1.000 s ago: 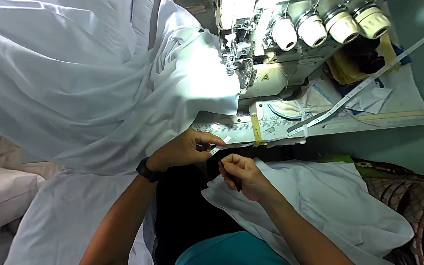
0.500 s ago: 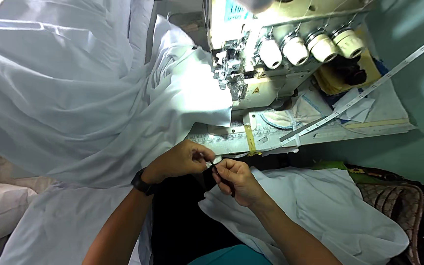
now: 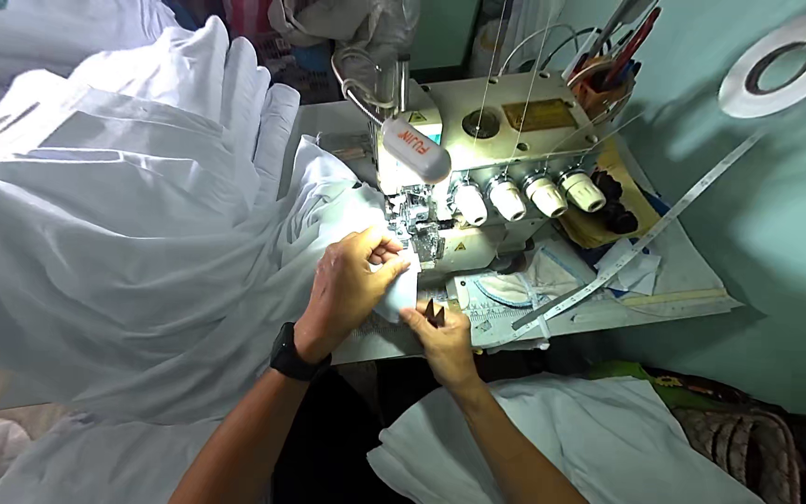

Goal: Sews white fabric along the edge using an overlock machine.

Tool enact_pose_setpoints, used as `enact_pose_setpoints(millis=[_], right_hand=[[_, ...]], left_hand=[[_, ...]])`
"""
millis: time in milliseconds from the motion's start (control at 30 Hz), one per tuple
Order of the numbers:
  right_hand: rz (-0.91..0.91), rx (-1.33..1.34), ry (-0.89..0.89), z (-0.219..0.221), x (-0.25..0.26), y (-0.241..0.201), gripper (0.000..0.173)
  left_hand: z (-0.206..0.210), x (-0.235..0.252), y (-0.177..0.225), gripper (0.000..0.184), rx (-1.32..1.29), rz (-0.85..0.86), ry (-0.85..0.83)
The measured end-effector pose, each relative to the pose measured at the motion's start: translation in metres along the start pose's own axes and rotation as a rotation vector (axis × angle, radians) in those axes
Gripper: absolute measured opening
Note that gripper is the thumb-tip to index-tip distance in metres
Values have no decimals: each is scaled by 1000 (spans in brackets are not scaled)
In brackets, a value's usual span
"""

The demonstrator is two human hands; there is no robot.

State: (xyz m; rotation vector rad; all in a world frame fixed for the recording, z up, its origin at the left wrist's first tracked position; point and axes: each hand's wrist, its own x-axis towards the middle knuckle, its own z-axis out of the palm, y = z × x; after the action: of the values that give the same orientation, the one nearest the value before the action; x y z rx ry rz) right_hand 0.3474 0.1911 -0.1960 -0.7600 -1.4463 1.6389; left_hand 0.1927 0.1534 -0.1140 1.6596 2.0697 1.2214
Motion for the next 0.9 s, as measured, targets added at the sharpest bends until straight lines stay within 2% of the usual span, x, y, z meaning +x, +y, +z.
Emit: enact_pose_setpoints(millis=[200, 233, 267, 333, 400, 467, 533, 633, 800, 900], right_hand=[[-90, 5, 52, 7, -13, -7, 9], [-82, 3, 78, 8, -15, -10, 5], [-87, -15, 93, 9, -18, -14, 9], [-161, -96, 80, 7, -25, -21, 19], [-227, -172, 73, 7, -25, -24, 16], [-277, -217, 83, 9, -17, -22, 11], [-324, -234, 90, 11, -3, -19, 6], [-427, -251, 90, 14, 24, -18, 8], [-585, -521, 194, 17, 45, -15, 12], [-562, -390, 105, 15, 22, 1, 15]], left_hand=[[4, 7, 3, 8, 94, -38, 32], [6, 5, 3, 4, 134, 4, 47], [8, 2, 5, 5, 202, 61, 54], [17, -13, 9, 14, 425, 211, 94], [25, -26, 11, 21, 582, 274, 138], [22, -29, 4, 28, 523, 251, 106], [11, -21, -8, 31, 350, 197, 28], [-6, -1, -27, 30, 184, 188, -50], [-12, 33, -46, 27, 193, 229, -33], [-12, 54, -60, 28, 172, 193, 5]])
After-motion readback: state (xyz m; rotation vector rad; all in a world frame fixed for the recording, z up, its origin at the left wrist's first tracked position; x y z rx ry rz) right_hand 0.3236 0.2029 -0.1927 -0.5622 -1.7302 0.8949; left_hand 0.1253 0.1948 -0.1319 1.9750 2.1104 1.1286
